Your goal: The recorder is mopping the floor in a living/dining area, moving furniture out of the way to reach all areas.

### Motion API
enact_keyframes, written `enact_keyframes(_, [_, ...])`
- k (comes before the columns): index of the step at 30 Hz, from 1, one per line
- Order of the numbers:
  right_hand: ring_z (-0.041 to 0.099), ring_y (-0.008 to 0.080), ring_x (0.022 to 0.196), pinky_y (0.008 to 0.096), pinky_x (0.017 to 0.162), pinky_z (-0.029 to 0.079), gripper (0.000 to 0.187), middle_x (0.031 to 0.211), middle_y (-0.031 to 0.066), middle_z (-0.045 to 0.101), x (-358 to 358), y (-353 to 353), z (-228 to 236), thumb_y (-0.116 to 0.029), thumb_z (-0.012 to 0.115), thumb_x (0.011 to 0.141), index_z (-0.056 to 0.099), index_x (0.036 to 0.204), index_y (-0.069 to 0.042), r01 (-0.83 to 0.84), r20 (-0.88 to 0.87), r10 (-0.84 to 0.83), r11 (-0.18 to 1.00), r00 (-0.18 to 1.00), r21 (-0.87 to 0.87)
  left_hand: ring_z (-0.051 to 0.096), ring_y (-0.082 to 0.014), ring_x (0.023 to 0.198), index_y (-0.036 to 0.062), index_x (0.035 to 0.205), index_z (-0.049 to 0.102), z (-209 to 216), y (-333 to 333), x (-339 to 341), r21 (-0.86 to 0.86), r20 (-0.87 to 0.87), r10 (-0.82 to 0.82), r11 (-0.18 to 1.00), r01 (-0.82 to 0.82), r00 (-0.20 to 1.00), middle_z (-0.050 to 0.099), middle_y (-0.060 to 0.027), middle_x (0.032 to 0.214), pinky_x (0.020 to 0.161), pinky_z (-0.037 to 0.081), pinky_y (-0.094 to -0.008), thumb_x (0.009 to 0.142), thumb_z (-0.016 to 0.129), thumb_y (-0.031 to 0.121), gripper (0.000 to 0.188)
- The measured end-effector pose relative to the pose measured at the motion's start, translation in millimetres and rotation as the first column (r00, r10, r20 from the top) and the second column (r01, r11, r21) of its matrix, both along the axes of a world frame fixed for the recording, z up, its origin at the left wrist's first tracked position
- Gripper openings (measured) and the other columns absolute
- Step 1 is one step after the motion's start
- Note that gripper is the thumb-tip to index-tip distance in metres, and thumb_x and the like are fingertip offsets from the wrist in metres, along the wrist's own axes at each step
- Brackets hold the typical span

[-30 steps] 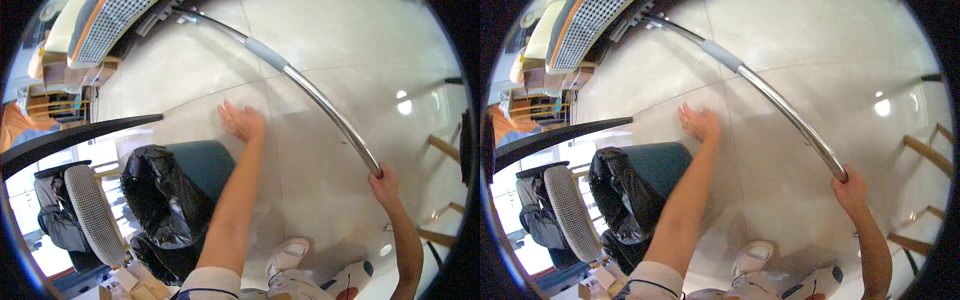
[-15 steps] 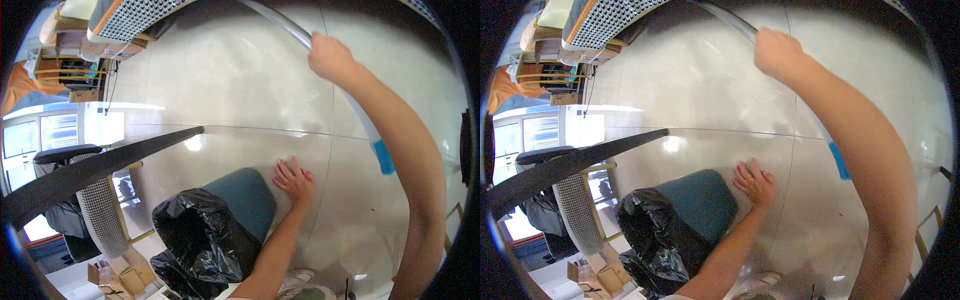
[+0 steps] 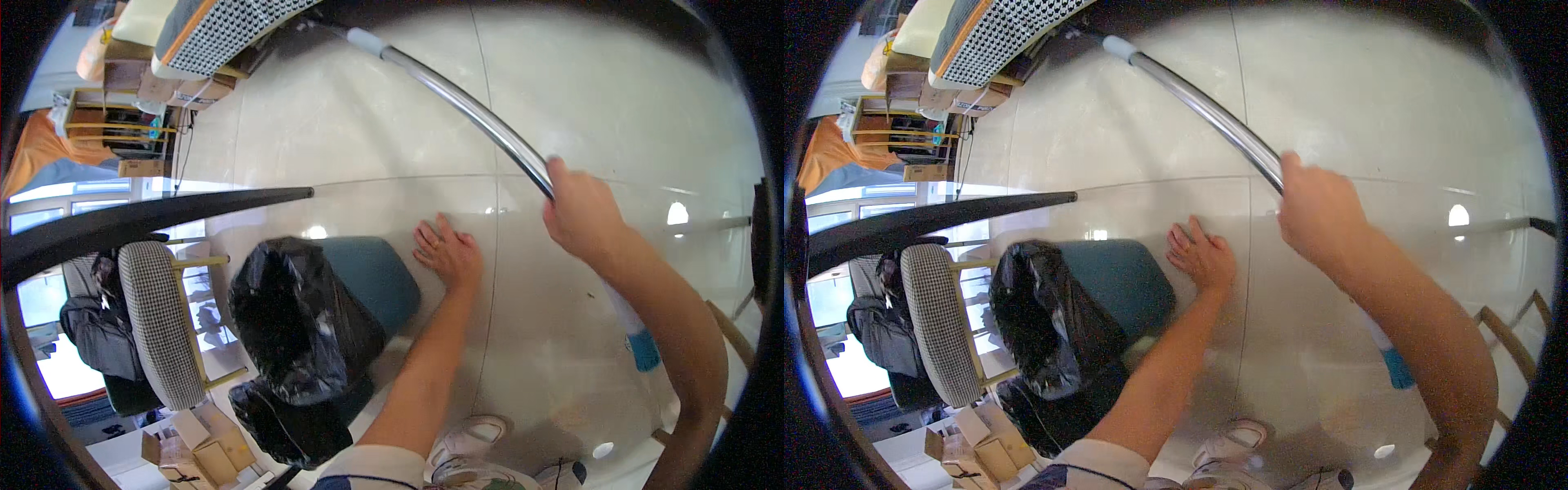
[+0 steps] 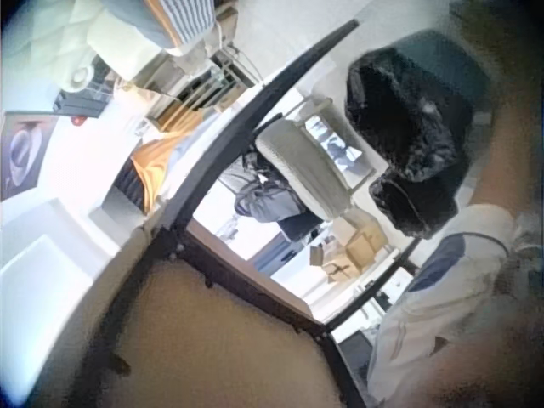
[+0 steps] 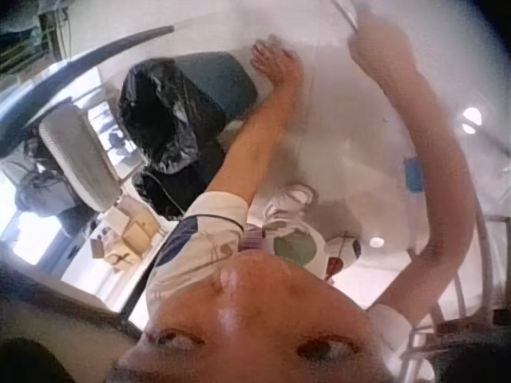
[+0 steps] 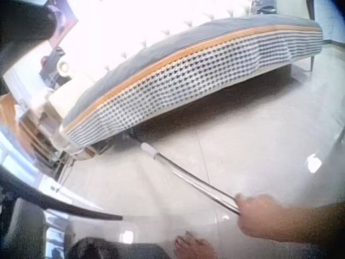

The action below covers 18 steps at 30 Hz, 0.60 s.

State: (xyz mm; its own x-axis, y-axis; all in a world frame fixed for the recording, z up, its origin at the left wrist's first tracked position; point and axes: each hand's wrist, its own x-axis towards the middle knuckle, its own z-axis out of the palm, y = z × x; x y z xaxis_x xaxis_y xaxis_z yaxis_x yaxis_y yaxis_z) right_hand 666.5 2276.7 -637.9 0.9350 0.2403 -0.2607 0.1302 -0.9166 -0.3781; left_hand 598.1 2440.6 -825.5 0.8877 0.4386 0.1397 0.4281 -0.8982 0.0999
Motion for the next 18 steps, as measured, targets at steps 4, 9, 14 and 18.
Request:
enact_keyframes(4, [0.054,0.0357,0.067,0.0423,0.061,0.043,0.026,0.071,0.0186,0.053,-120,-61,19,-0.007,0.053,0.067,0.039,0.089,-0.002,0.067,-0.133,-0.066,0.998,0.989,0.004,0.027,-0.0329,0.115,0.0076,0.116,0.038,-11,3,-12,0.038,0.107,-0.019,0.999,0.015,0.994,0.032,-0.0184,0.121,0.092,0.020,-0.0506,0.069,0.050,0.020,0.050])
enact_keyframes(9, [0.052,0.0369,0.070,0.0428,0.062,0.041,0.023,0.070,0.0180,0.052,-261,-132,46,-0.005,0.053,0.066,0.040,0.085,-0.004,0.308,-0.220,-0.318,0.948,0.922,-0.077,0.028,-0.0311,0.115,0.0044,0.122,0.024,33,13,-16,-0.258,0.266,-0.146,0.942,0.216,0.953,0.027,-0.0164,0.125,0.096,0.020,-0.0387,0.064,0.058,0.012,0.068])
enact_keyframes(14, [0.049,0.0365,0.062,0.0417,0.055,0.038,0.016,0.062,0.0169,0.047,-413,-191,70,0.000,0.051,0.060,0.042,0.073,-0.003,0.476,-0.063,-0.492,0.862,0.868,-0.172,0.043,-0.0306,0.100,0.0103,0.100,0.050,145,-40,-16,0.247,0.280,-0.882,0.447,0.860,0.378,0.049,-0.0127,0.104,0.086,0.031,-0.0362,0.050,0.063,0.001,0.053])
enact_keyframes(18, [0.050,0.0304,0.064,0.0347,0.057,0.040,0.030,0.069,0.0162,0.048,-574,-251,97,0.008,0.050,0.056,0.047,0.084,-0.002,0.517,-0.071,-0.569,0.786,0.819,-0.340,0.049,-0.0285,0.073,0.0100,0.073,0.054,140,-125,-117,-0.093,0.223,-0.961,0.145,0.985,0.162,0.053,-0.0090,0.071,0.066,0.041,-0.0360,0.047,0.059,0.001,0.028])
